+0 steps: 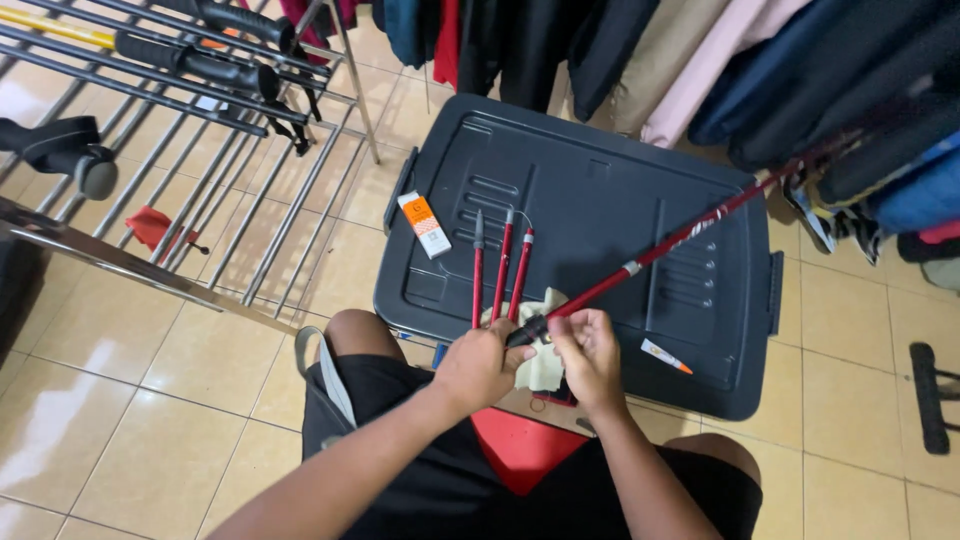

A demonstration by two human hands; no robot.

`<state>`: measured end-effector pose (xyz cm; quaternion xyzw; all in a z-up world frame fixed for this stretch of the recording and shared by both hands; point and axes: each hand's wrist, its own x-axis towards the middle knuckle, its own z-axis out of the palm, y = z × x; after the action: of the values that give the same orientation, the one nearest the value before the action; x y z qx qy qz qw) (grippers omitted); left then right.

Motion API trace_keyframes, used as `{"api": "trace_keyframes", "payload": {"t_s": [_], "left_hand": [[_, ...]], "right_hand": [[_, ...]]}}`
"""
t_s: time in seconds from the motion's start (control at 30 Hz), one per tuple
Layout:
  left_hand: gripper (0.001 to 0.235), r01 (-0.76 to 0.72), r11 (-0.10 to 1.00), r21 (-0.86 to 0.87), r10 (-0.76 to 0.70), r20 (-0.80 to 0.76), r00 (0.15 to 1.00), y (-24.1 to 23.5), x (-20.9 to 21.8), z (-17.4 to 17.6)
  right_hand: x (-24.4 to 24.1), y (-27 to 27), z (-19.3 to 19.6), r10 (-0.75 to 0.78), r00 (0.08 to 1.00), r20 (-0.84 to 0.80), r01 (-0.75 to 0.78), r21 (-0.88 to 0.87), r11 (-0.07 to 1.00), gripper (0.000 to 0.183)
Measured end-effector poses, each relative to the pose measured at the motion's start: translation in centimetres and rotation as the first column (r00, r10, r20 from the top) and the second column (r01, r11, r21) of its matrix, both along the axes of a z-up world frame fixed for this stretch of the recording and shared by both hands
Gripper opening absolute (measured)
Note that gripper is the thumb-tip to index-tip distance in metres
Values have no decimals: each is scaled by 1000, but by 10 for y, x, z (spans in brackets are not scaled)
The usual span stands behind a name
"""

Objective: The person applies lubricant to the joints of red hiking pole sections, then wipes them with a cloth. The person then inserts the sections into each other to assemble the pole and secures the locking mechanism.

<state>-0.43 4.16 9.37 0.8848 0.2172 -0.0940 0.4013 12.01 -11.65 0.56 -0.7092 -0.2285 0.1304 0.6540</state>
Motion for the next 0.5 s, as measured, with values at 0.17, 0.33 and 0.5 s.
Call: {"api": "trace_keyframes", "payload": {"t_s": [0.17,0.33,0.5], "left_hand": [[43,-54,984,-171,62,43,997,-21,5,5],[36,-47,961,-274,65,57,996,-31,9,-9],[34,-59,903,-426,75,20,997,-24,12,-9]], "right_hand": [[-5,-8,26,27,980,-195,-73,-232,970,46],[1,-20,4,177,973,-150,-189,-66,980,56],[-11,-18,38,284,916,-283,-241,179,954,59]]}}
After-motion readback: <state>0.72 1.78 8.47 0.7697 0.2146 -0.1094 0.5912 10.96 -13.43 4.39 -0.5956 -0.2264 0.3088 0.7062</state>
